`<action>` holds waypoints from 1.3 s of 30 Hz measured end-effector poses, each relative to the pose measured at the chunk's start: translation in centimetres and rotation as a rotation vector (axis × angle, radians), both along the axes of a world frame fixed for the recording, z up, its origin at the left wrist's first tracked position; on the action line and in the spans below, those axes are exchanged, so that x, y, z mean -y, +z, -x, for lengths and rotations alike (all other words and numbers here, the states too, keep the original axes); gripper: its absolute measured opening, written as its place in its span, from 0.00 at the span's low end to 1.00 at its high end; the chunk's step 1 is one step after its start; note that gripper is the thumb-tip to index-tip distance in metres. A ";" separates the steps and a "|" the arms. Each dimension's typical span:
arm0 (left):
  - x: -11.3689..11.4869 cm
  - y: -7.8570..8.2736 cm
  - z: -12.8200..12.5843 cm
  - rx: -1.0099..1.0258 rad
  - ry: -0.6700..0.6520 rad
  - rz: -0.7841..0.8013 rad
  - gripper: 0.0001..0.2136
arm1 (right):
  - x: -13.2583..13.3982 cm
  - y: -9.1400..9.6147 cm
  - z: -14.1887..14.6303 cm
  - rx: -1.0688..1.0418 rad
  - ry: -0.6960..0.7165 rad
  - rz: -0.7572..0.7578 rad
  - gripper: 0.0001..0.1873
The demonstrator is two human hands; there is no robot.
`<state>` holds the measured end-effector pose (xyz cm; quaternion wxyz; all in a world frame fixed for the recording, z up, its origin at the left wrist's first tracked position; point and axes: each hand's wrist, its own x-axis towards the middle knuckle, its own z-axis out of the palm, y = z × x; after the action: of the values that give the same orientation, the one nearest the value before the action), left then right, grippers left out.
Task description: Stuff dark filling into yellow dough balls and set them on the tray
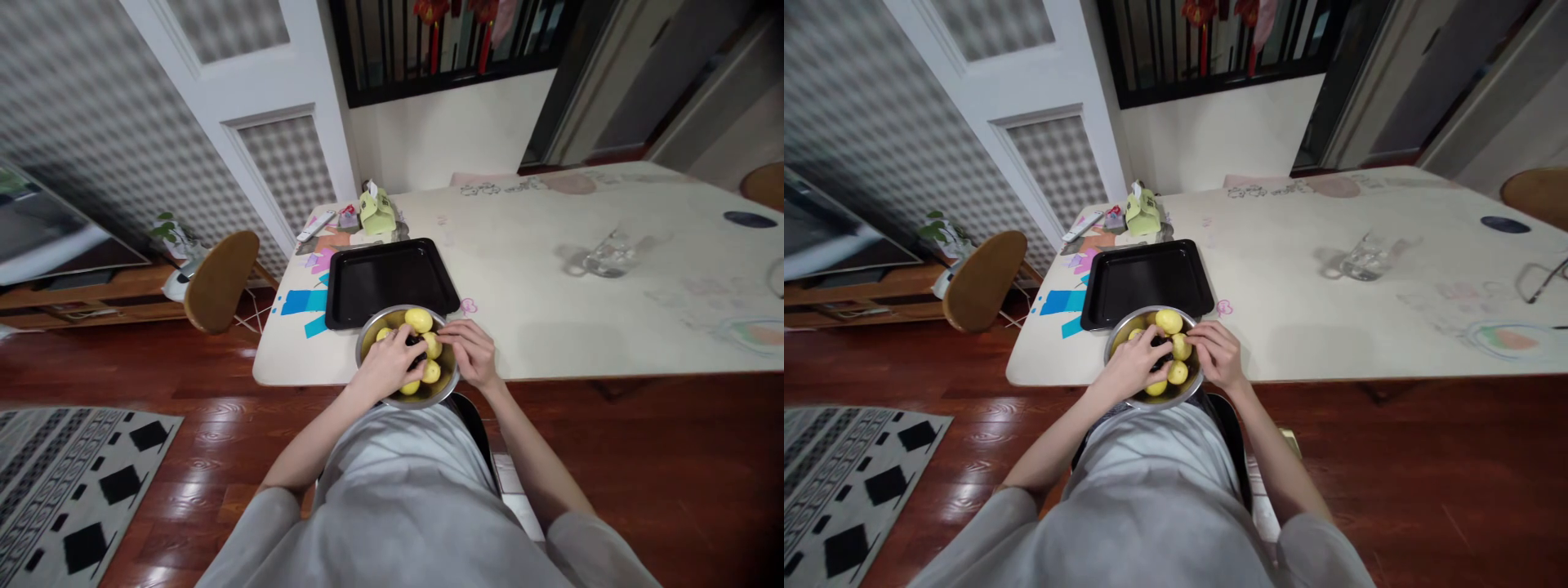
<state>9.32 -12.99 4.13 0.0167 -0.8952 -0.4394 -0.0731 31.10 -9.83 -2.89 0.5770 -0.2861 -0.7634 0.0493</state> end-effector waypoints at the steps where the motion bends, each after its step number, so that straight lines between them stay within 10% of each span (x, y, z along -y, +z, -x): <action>1: 0.0 0.1 -0.2 -0.015 0.019 0.008 0.14 | 0.0 0.0 0.0 0.003 0.002 -0.005 0.17; 16: -0.3 -0.8 0.0 0.094 0.001 0.025 0.13 | 0.1 -0.1 -0.1 0.004 0.004 0.019 0.18; 34: -1.6 -1.7 1.5 0.754 -0.094 0.100 0.07 | 0.2 0.3 0.2 -0.006 0.002 -0.007 0.17; 39: -4.0 -0.4 4.9 0.864 0.069 -0.074 0.06 | 0.2 0.4 0.2 -0.015 0.008 -0.018 0.17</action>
<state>4.45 -8.97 3.76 -0.1343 -0.7659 -0.4329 -0.4561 30.88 -10.02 -2.45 0.5852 -0.2774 -0.7605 0.0470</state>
